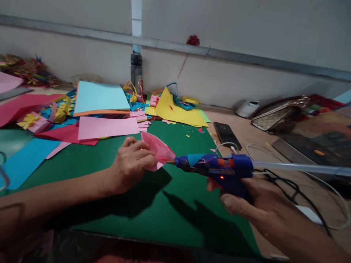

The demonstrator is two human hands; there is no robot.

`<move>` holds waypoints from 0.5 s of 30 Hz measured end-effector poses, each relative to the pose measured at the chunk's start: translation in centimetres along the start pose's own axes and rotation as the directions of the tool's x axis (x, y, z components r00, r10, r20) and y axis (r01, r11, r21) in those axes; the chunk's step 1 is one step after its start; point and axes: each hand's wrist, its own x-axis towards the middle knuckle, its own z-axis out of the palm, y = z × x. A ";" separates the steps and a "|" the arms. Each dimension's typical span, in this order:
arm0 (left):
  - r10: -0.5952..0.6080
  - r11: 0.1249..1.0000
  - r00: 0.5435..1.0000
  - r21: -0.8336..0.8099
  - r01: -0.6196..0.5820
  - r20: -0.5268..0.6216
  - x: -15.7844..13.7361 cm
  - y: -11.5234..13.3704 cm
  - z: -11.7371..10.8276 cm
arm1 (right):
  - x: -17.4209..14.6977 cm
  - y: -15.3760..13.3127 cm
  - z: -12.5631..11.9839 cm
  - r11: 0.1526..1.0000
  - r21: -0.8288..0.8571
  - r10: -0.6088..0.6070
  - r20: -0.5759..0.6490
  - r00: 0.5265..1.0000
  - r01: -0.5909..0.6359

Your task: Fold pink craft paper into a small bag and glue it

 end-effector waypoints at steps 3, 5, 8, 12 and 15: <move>0.085 0.995 0.996 0.053 -0.086 0.021 0.1 0.1 -0.3 | 0.0 -0.1 0.2 0.997 -0.049 0.061 0.039 0.997 -0.059; 0.116 0.989 0.993 0.085 -0.119 0.036 0.1 0.2 -0.5 | 0.0 0.0 0.4 0.994 -0.077 0.079 0.026 0.997 -0.077; 0.152 0.982 0.987 0.104 -0.157 0.059 0.2 0.4 -0.7 | 0.0 0.5 0.8 0.992 -0.090 0.090 0.021 0.996 -0.088; 0.164 0.976 0.983 0.131 -0.174 0.088 0.2 0.5 -0.8 | 0.0 1.3 1.2 0.995 -0.074 0.060 -0.016 0.998 -0.061; 0.159 0.976 0.982 0.132 -0.172 0.100 0.2 0.5 -0.8 | 0.1 1.2 1.3 1.000 -0.028 0.011 0.003 1.000 -0.011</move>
